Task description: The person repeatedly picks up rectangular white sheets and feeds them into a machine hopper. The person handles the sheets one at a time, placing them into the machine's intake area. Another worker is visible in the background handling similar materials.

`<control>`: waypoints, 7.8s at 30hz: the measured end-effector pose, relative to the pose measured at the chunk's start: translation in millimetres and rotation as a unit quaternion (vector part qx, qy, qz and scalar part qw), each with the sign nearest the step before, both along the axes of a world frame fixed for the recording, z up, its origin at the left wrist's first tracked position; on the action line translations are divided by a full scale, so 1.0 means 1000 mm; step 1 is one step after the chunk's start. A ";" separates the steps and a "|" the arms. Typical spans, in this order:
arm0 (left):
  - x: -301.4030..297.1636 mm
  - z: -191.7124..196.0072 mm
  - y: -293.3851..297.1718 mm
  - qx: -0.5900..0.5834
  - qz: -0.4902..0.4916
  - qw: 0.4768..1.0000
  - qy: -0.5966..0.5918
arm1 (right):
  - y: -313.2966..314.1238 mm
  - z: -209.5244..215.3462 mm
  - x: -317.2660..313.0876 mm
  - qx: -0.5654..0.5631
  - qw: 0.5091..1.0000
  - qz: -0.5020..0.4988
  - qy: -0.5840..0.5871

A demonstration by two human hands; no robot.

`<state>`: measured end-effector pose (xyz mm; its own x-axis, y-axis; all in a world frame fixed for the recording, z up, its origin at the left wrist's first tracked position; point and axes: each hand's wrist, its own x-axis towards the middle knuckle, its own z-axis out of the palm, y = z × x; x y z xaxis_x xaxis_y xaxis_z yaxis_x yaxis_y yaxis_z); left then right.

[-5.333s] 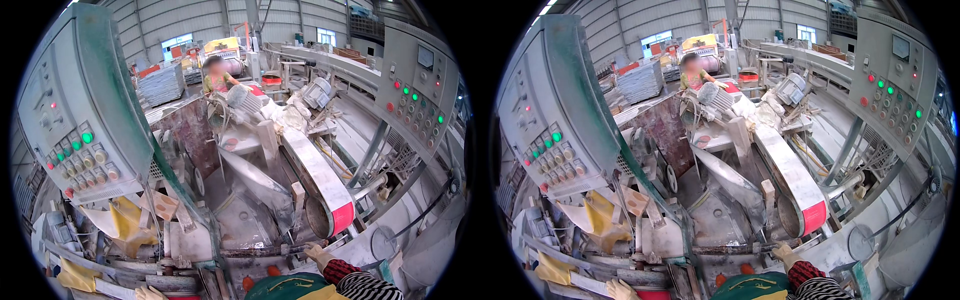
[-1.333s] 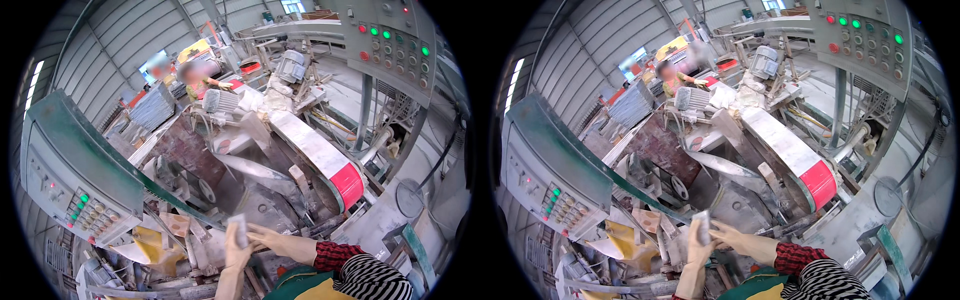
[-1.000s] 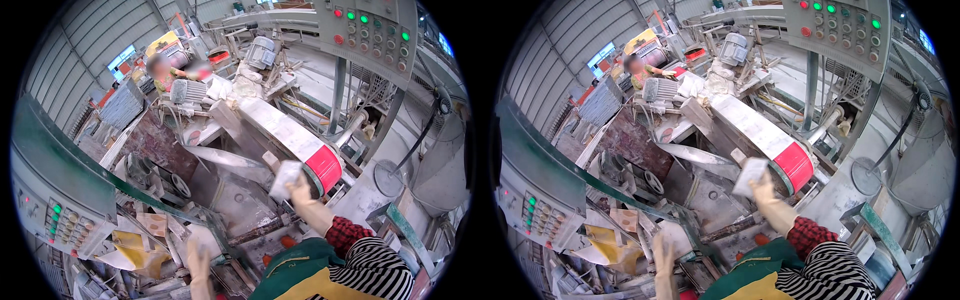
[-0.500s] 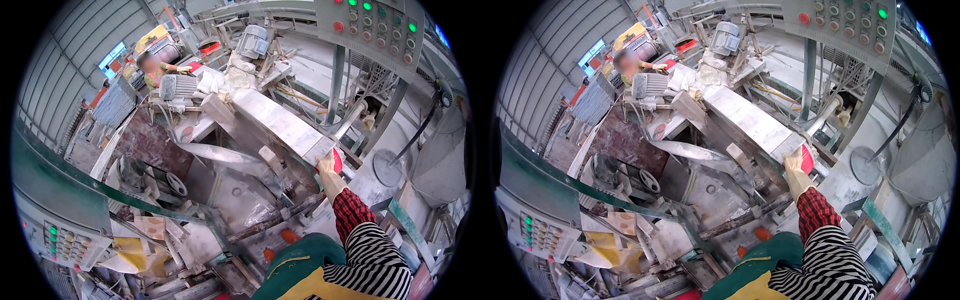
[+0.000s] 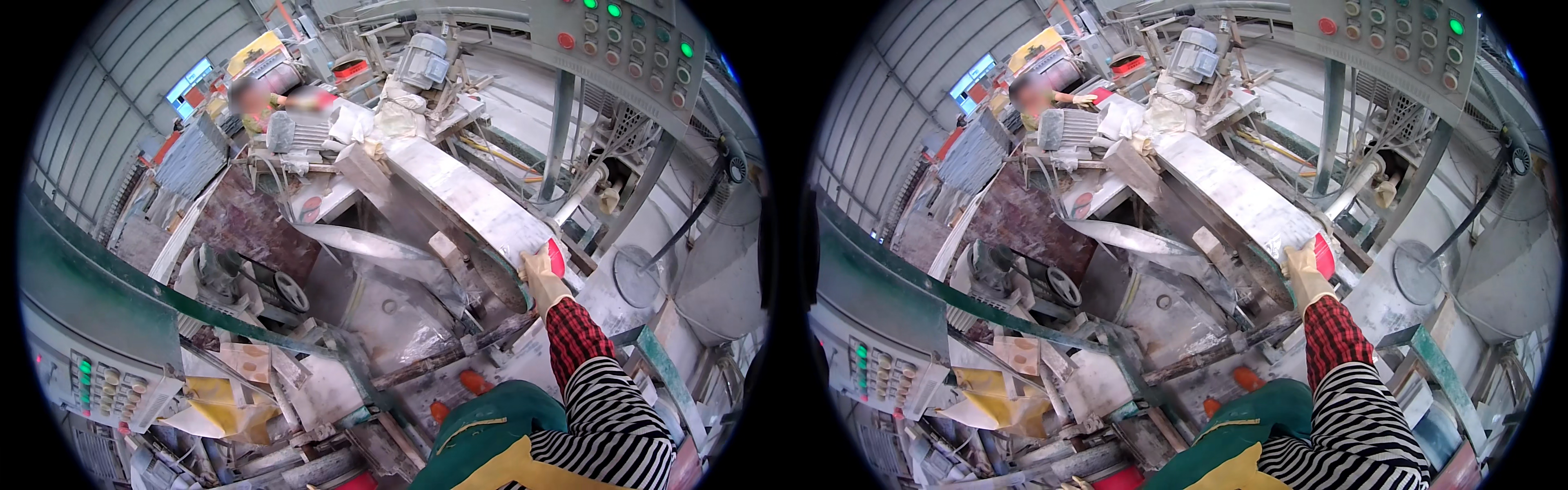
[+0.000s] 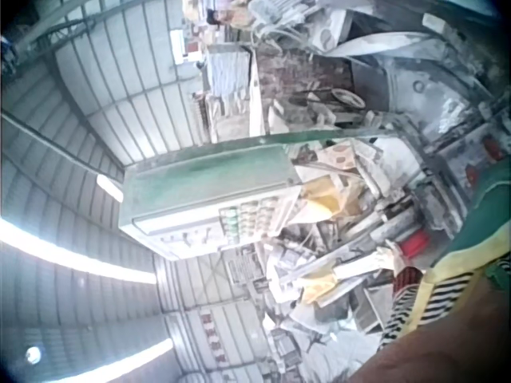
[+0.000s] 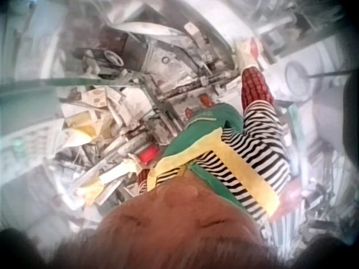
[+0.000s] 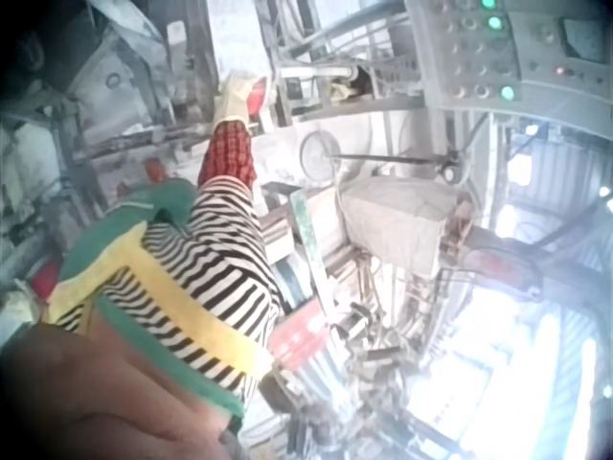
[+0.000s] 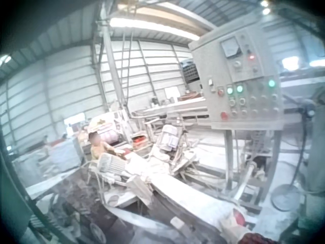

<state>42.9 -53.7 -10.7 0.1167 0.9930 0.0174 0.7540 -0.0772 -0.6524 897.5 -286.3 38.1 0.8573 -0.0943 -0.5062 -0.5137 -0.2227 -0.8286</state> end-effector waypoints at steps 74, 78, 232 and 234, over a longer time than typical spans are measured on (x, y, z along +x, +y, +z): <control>0.229 0.139 0.055 -0.132 -0.100 0.810 -0.562 | 0.029 0.024 -0.126 0.128 0.986 0.016 -0.101; 0.087 0.092 0.034 0.044 -0.085 0.891 -0.445 | -0.018 -0.032 -0.054 0.090 0.970 -0.107 -0.198; 0.110 0.094 -0.019 0.247 0.337 0.695 -0.585 | 0.087 -0.127 -0.163 -0.125 0.830 0.540 -0.057; 0.112 0.099 -0.024 0.180 0.327 0.755 -0.539 | 0.081 -0.131 -0.167 -0.115 0.833 0.540 -0.041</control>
